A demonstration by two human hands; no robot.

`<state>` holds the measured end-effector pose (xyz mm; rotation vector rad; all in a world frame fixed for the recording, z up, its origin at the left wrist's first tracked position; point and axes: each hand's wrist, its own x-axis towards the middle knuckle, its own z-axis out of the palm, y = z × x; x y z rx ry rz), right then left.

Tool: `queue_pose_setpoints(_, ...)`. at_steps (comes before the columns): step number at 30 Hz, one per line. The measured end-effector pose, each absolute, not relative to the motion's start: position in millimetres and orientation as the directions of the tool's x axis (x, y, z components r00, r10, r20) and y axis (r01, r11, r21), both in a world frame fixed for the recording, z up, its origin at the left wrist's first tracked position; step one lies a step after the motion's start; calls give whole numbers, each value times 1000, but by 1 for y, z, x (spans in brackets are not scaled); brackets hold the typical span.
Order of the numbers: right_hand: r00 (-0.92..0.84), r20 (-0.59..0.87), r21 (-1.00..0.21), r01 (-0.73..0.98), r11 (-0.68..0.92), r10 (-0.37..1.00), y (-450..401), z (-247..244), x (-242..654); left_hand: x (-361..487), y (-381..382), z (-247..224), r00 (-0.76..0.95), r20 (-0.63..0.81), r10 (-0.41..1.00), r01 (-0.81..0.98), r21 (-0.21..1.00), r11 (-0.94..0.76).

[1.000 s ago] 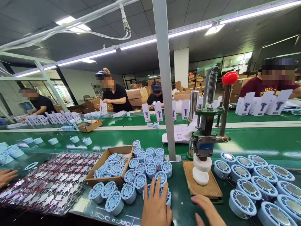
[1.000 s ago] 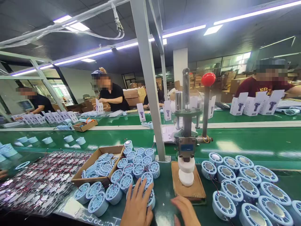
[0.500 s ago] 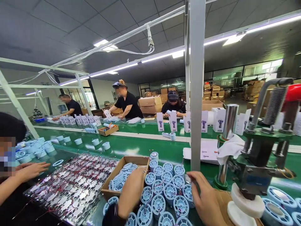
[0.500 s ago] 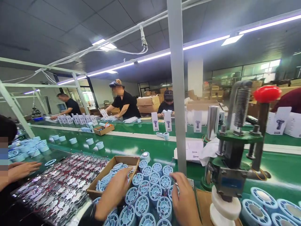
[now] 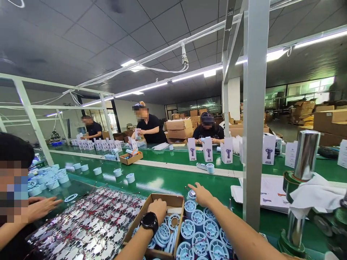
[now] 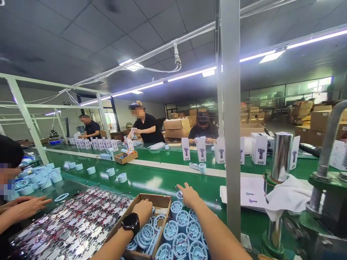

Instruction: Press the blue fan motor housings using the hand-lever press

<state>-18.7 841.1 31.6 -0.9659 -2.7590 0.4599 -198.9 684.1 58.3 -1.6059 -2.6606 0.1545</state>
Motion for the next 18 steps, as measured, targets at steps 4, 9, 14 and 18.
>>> queue_pose_setpoints(4, -807, 23, -369, 542, 755, 590, 846, 29, -20, -216, 673, 69, -483, -7, 876, 871, 104, 481)
queue_pose_setpoints(9, -733, 107, -419, 579, 699, 672, 858, 61, 1, -216, 656, 90, -463, 2, 886, 804, 422, 419)
queue_pose_setpoints(14, -749, 242, -480, 460, 746, 617, 838, 125, 50, -154, 639, 111, -360, -3, 933, 744, 602, 289)
queue_pose_setpoints(18, -789, 296, -520, 340, 784, 538, 770, 144, 156, -84, 599, 110, -234, 38, 972, 758, 632, 158)
